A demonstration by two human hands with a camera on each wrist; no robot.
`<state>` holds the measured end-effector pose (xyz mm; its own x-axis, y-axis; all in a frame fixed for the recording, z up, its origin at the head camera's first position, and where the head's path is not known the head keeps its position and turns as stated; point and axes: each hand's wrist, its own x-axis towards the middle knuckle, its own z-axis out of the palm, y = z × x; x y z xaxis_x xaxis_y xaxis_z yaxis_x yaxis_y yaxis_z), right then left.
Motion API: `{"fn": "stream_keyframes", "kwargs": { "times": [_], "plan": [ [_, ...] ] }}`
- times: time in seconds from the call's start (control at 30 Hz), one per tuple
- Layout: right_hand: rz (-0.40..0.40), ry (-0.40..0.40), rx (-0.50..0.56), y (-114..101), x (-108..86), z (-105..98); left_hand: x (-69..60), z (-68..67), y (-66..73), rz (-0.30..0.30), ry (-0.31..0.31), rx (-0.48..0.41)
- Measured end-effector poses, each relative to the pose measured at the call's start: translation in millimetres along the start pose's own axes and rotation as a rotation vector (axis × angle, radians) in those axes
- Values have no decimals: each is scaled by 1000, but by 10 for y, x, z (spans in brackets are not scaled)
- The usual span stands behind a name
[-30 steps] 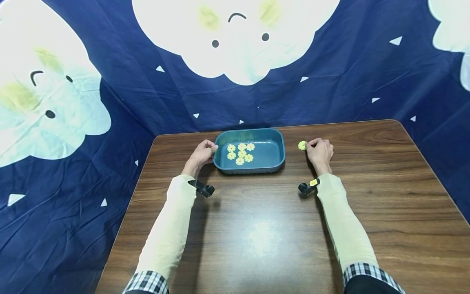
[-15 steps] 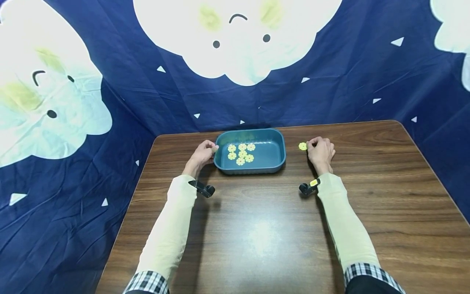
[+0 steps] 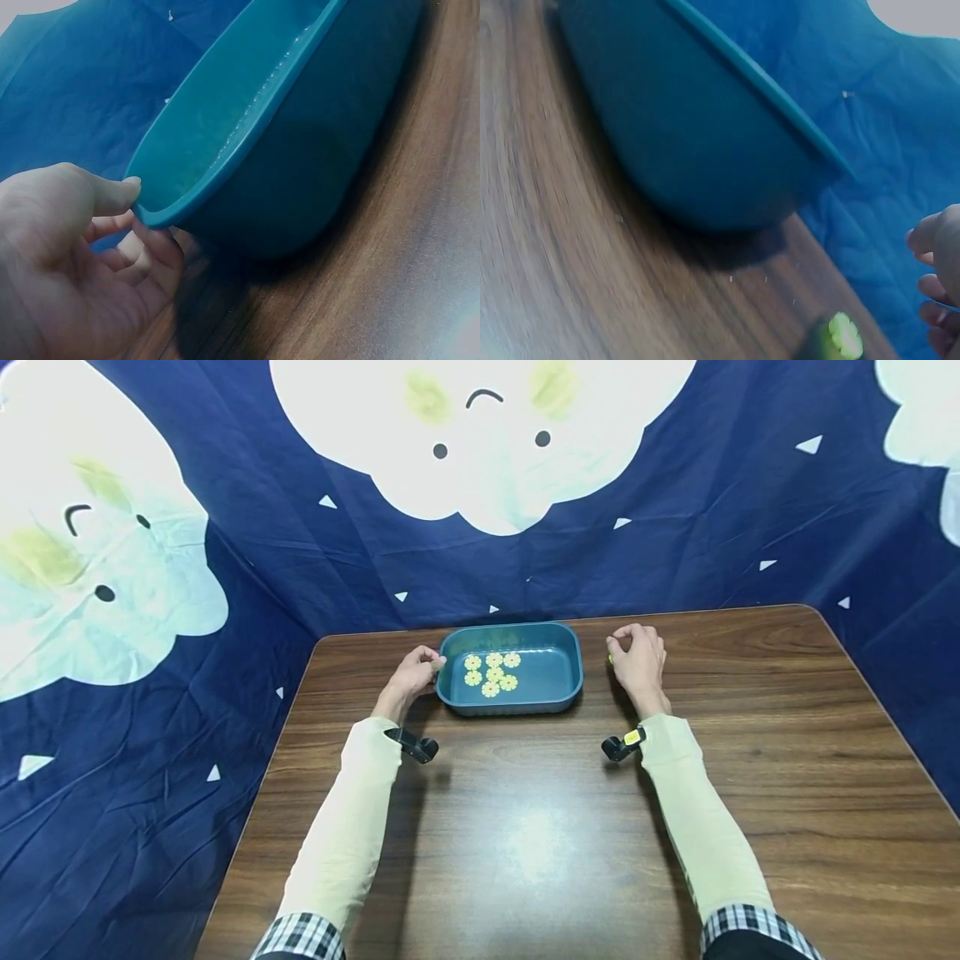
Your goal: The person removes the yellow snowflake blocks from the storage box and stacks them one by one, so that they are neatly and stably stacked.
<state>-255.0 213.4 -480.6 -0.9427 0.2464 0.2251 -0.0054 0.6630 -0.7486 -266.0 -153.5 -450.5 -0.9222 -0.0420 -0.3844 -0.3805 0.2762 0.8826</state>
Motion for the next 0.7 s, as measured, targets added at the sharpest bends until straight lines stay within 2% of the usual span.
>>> {"fn": "stream_keyframes", "kwargs": {
  "times": [0.3, 0.7],
  "plan": [
    [-81, -5, 43, -206, -47, 63, 18, -1, -16, 3, 2, -10],
    [-143, -83, 59, -438, -120, 194, 27, 3, -31, 5, 5, -11]
  ]
}}
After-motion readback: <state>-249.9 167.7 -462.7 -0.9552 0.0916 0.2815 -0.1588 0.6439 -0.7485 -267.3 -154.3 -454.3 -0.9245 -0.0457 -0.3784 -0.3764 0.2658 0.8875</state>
